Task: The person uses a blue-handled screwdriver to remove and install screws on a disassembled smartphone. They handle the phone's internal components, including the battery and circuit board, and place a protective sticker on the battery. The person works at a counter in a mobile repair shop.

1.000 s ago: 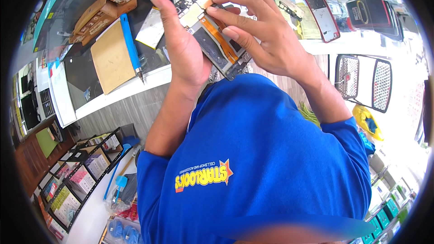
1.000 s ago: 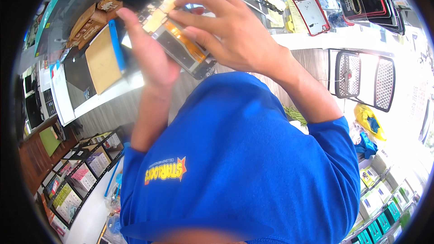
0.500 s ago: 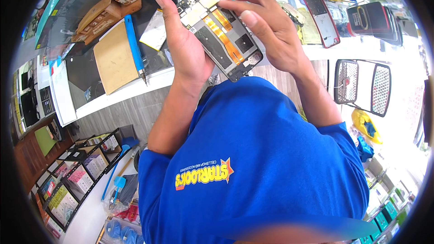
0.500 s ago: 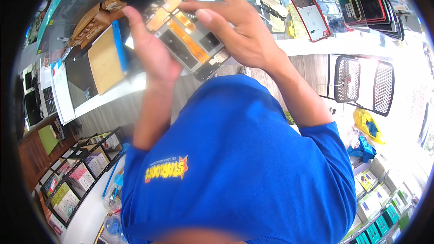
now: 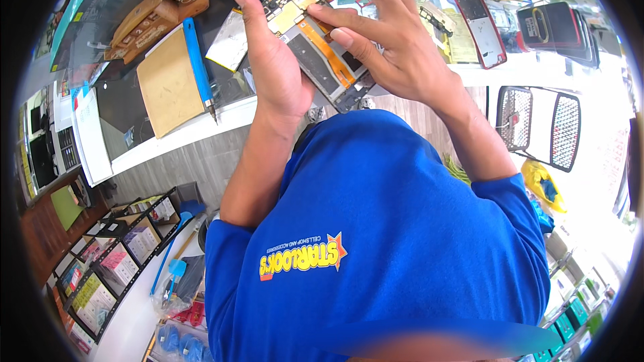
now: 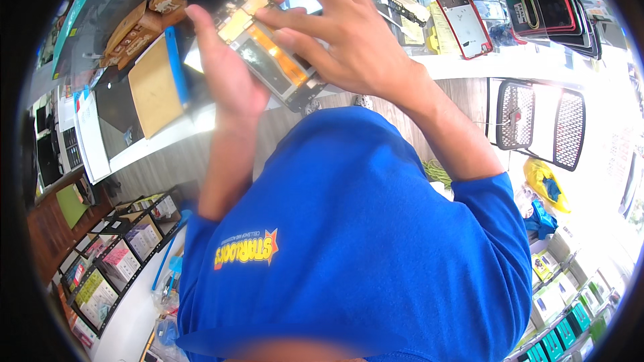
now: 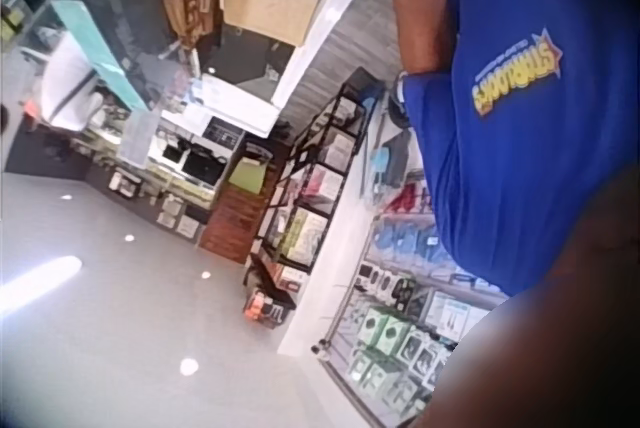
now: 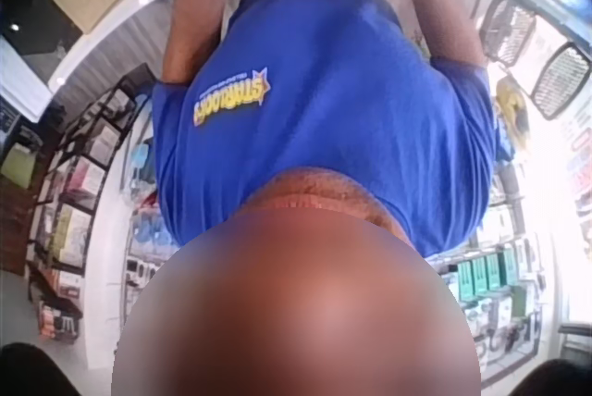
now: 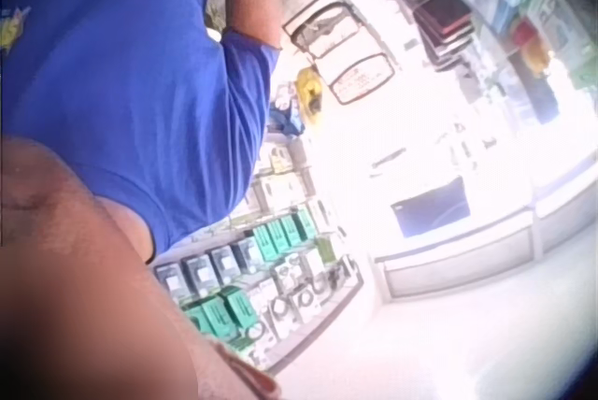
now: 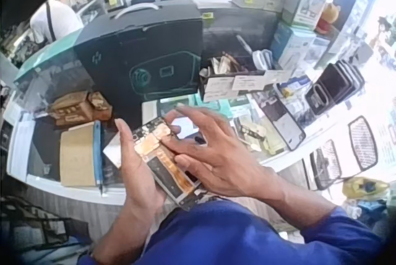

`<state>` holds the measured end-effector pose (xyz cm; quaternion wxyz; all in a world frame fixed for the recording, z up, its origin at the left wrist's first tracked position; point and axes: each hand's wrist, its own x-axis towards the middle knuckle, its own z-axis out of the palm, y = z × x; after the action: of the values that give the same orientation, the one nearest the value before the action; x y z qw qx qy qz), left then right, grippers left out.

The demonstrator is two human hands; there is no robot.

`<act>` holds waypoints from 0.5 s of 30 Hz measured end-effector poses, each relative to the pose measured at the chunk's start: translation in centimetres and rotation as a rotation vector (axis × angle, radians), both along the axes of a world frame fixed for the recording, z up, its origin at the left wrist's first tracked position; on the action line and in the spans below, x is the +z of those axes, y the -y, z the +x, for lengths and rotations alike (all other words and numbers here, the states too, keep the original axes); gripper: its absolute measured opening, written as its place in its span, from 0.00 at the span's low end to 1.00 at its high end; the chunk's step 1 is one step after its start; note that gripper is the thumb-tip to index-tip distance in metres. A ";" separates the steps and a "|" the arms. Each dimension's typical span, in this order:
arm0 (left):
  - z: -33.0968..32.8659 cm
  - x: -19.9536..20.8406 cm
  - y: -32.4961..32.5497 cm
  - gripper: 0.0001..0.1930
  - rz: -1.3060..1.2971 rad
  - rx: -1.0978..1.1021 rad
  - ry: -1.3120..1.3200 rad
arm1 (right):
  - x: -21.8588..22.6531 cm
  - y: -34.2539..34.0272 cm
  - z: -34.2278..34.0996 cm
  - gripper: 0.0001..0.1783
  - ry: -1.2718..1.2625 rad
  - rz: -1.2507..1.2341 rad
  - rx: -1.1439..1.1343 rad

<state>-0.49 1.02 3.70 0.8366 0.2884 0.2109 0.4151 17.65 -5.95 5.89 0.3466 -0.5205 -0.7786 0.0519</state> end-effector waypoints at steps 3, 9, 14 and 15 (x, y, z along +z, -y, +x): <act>0.8 0.2 0.1 0.52 -0.019 0.110 0.006 | 0.1 0.1 -0.3 0.25 -0.351 -0.047 0.001; 1.1 0.0 0.1 0.53 0.147 0.201 0.031 | -0.7 2.9 -1.6 0.56 -0.305 -0.279 -0.161; 0.1 -1.3 1.2 0.52 0.107 0.176 -0.019 | -2.3 4.0 -1.6 0.53 -0.332 -0.346 -0.218; -0.4 -1.5 1.4 0.54 0.135 0.162 -0.049 | -2.4 4.2 -1.1 0.53 -0.309 -0.296 -0.213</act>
<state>-0.86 -0.33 2.20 0.7736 0.3363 0.2254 0.4875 16.51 -10.14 3.54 0.3850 -0.6307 -0.6409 0.2078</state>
